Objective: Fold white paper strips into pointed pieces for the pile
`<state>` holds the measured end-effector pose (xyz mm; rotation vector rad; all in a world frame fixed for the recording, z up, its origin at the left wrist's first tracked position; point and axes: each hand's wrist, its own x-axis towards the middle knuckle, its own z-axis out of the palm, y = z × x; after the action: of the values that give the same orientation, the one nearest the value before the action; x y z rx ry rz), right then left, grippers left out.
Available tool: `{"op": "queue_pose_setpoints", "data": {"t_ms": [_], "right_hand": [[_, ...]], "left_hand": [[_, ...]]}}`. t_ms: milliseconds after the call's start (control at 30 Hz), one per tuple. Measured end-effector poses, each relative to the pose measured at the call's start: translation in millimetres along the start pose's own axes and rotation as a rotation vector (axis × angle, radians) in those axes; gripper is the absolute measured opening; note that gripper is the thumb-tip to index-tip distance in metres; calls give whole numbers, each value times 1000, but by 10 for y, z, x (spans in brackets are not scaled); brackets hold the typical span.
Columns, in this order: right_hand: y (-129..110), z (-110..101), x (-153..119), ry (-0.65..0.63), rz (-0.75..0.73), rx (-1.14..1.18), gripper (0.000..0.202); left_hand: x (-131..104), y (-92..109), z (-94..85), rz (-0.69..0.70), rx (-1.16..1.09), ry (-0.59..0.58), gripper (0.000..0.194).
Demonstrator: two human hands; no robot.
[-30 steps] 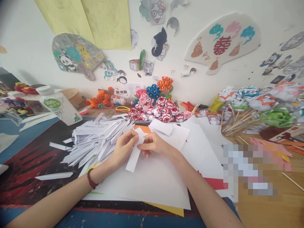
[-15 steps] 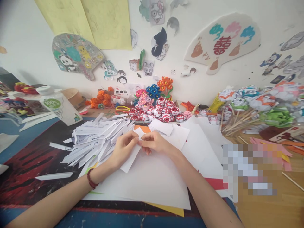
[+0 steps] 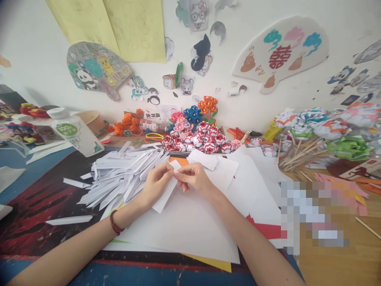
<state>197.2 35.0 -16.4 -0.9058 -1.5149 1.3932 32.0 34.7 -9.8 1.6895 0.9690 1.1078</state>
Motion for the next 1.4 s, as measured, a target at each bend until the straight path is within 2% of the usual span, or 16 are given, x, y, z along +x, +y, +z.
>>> {"op": "queue_pose_setpoints", "data": {"t_ms": [167, 467, 633, 867, 1033, 1100, 1200, 1400], "right_hand": [[-19, -66, 15, 65, 3, 32, 30], [-167, -329, 20, 273, -14, 29, 24], [-202, -439, -6, 334, -35, 38, 20], [-236, -523, -18, 399, -37, 32, 17], [-229, -610, -2, 520, -75, 58, 14], [-229, -598, -3, 521, -81, 46, 14], [-254, -472, -21, 429, -66, -22, 18], [-375, -141, -80, 301, -54, -186, 24]], "left_hand": [[-10, -7, 4, -10, 32, -4, 19], [-36, 24, 25, 5, 22, -86, 13], [-36, 22, 22, 0, 18, -101, 11], [-40, 8, 20, 3, 39, -109, 10], [-50, 12, 17, 18, 76, -57, 11], [-56, 25, 15, 36, 123, 5, 12], [-69, 50, 24, 21, 200, 54, 12], [-112, 74, 75, 25, 288, -85, 22]]}}
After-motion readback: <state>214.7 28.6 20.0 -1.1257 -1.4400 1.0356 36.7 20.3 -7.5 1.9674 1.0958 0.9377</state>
